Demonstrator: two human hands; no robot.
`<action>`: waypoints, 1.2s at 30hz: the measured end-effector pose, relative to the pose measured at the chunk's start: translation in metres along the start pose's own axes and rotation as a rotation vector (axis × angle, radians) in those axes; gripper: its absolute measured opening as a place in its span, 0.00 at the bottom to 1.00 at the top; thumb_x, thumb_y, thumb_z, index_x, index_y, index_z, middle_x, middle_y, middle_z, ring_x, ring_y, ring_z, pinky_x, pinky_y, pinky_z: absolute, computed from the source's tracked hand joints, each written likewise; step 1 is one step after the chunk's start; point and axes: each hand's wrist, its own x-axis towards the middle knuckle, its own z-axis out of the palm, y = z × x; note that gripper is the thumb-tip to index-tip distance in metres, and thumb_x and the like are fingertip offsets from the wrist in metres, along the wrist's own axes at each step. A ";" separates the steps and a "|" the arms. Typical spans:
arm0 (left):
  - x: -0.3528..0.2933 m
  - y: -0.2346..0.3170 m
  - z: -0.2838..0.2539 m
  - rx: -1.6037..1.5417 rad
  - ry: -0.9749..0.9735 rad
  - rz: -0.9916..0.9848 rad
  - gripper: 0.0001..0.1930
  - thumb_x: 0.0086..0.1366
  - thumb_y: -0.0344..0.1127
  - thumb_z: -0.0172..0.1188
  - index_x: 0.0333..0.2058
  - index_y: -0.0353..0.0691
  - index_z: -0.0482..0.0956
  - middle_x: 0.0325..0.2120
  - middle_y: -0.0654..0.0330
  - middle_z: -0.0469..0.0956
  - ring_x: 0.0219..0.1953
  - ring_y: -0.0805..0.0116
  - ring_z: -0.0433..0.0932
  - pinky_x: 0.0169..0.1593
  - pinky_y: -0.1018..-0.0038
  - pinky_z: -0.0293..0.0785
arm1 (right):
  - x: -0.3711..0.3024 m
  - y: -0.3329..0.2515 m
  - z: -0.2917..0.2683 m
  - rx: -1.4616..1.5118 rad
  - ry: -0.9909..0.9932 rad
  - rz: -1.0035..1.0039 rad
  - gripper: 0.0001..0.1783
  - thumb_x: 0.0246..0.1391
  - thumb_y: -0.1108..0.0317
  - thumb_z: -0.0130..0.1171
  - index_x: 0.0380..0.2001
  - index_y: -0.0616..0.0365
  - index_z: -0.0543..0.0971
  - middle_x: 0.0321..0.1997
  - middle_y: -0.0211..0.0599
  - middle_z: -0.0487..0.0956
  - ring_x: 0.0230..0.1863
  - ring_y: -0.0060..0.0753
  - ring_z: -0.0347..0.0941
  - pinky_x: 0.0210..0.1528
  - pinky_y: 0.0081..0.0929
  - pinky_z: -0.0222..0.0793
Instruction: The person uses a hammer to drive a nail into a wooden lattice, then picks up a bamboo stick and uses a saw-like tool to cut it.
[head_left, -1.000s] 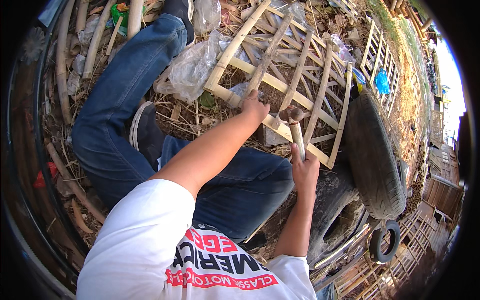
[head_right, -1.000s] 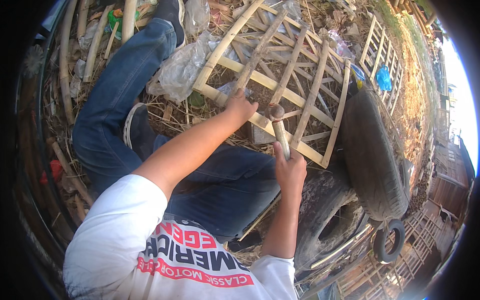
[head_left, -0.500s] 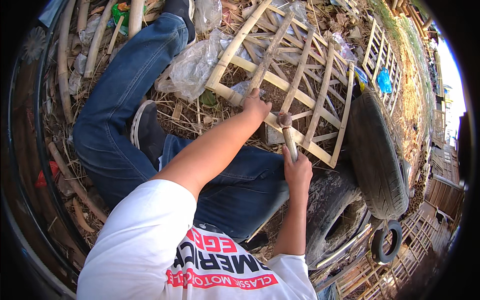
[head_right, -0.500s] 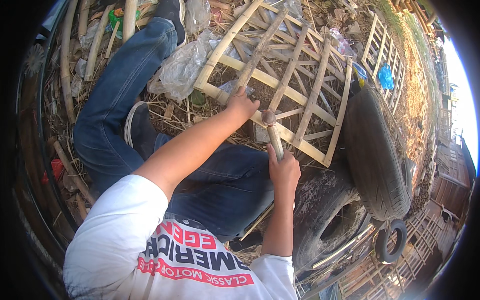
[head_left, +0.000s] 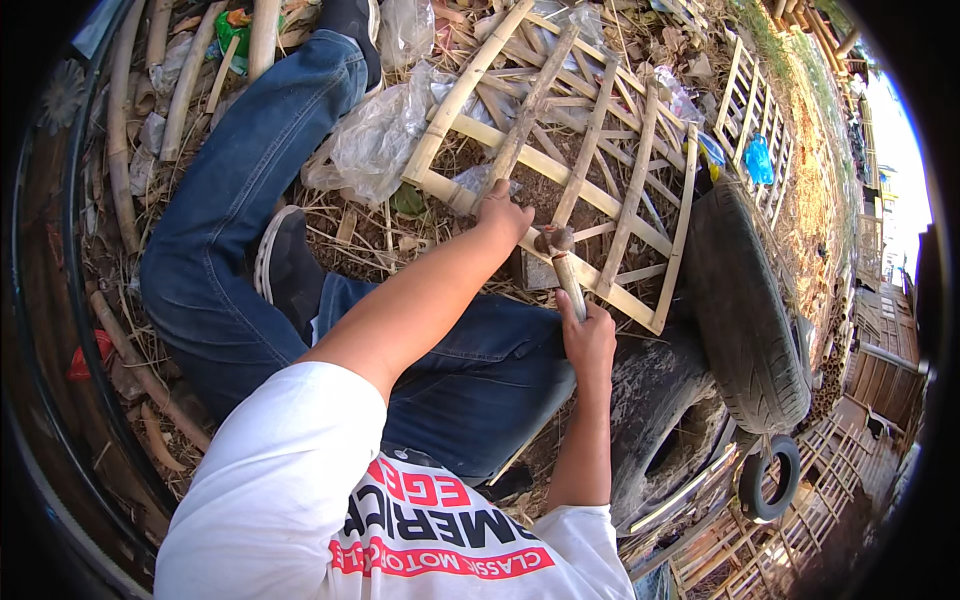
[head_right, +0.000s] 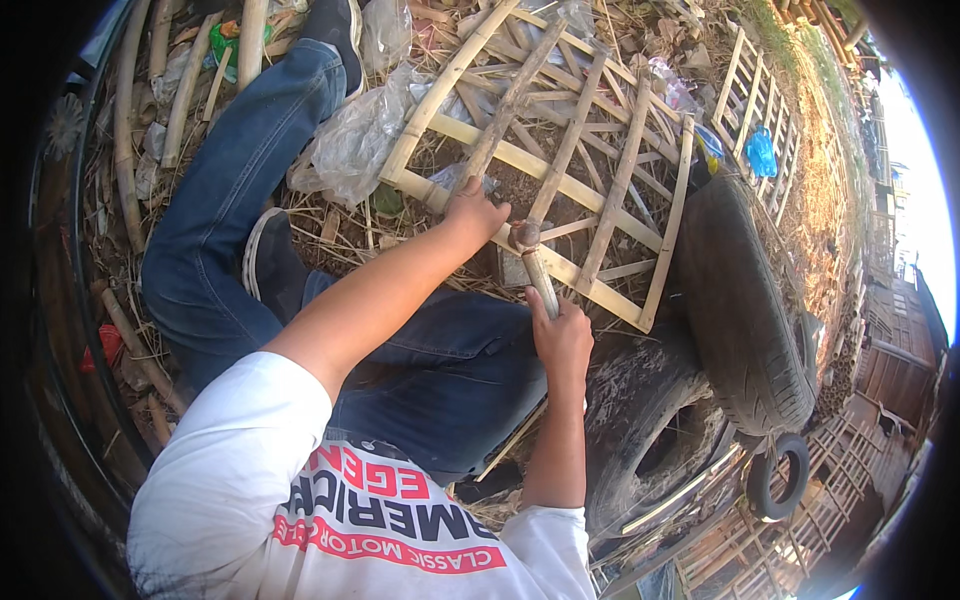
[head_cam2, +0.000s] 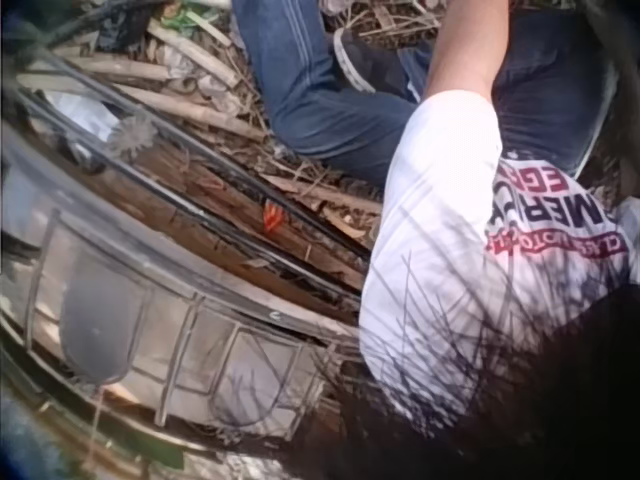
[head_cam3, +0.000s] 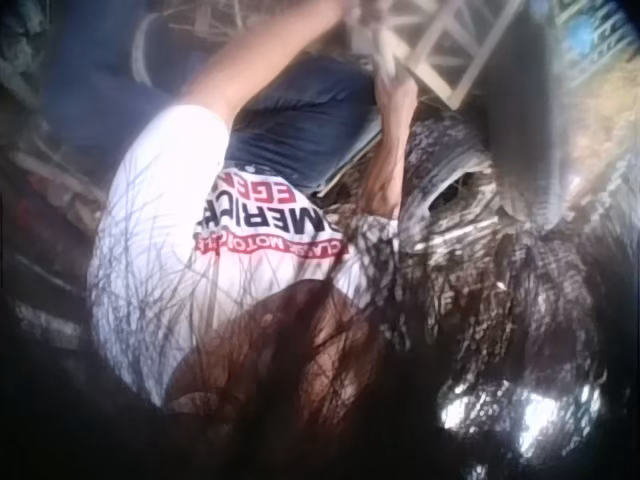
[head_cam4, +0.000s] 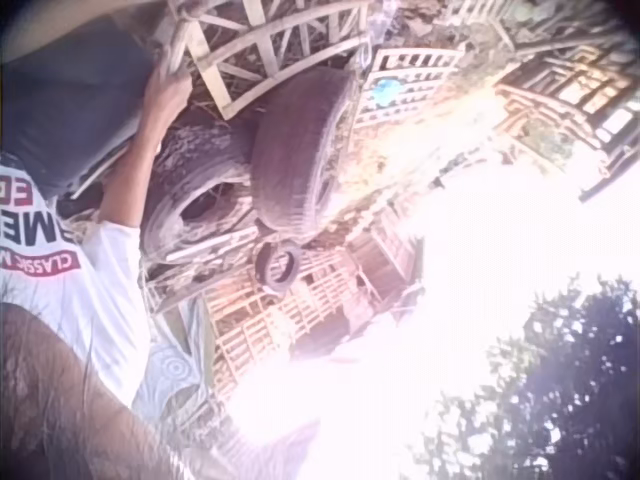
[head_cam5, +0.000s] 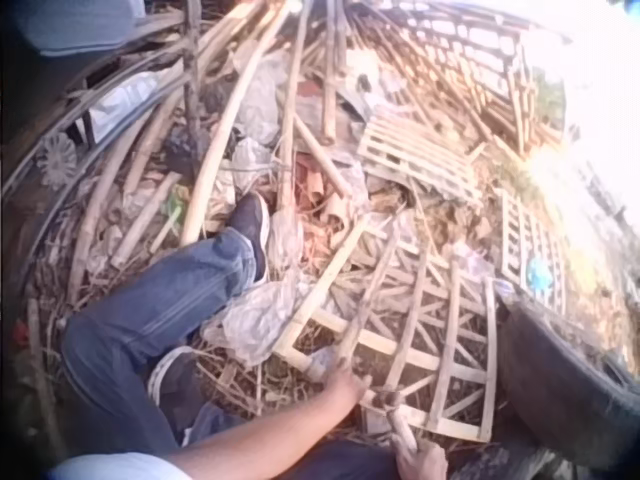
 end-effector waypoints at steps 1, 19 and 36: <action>-0.001 0.001 0.000 0.007 0.009 0.004 0.15 0.65 0.34 0.40 0.47 0.50 0.72 0.37 0.56 0.81 0.51 0.53 0.73 0.63 0.62 0.44 | 0.001 0.004 0.001 0.059 0.003 0.004 0.29 0.51 0.42 0.56 0.28 0.63 0.80 0.23 0.52 0.77 0.28 0.54 0.74 0.35 0.41 0.69; -0.002 0.001 -0.004 0.014 -0.048 0.040 0.18 0.65 0.30 0.37 0.51 0.44 0.69 0.42 0.54 0.80 0.54 0.51 0.71 0.64 0.59 0.33 | 0.028 0.037 0.011 0.139 0.053 -0.008 0.29 0.53 0.44 0.56 0.30 0.66 0.79 0.25 0.59 0.77 0.33 0.61 0.75 0.36 0.44 0.69; -0.007 0.000 -0.010 -0.027 -0.023 0.023 0.15 0.65 0.32 0.40 0.48 0.46 0.71 0.39 0.53 0.80 0.53 0.53 0.72 0.65 0.61 0.39 | 0.025 0.036 0.011 0.233 0.075 -0.037 0.26 0.53 0.47 0.56 0.31 0.64 0.79 0.22 0.51 0.76 0.26 0.48 0.74 0.34 0.38 0.68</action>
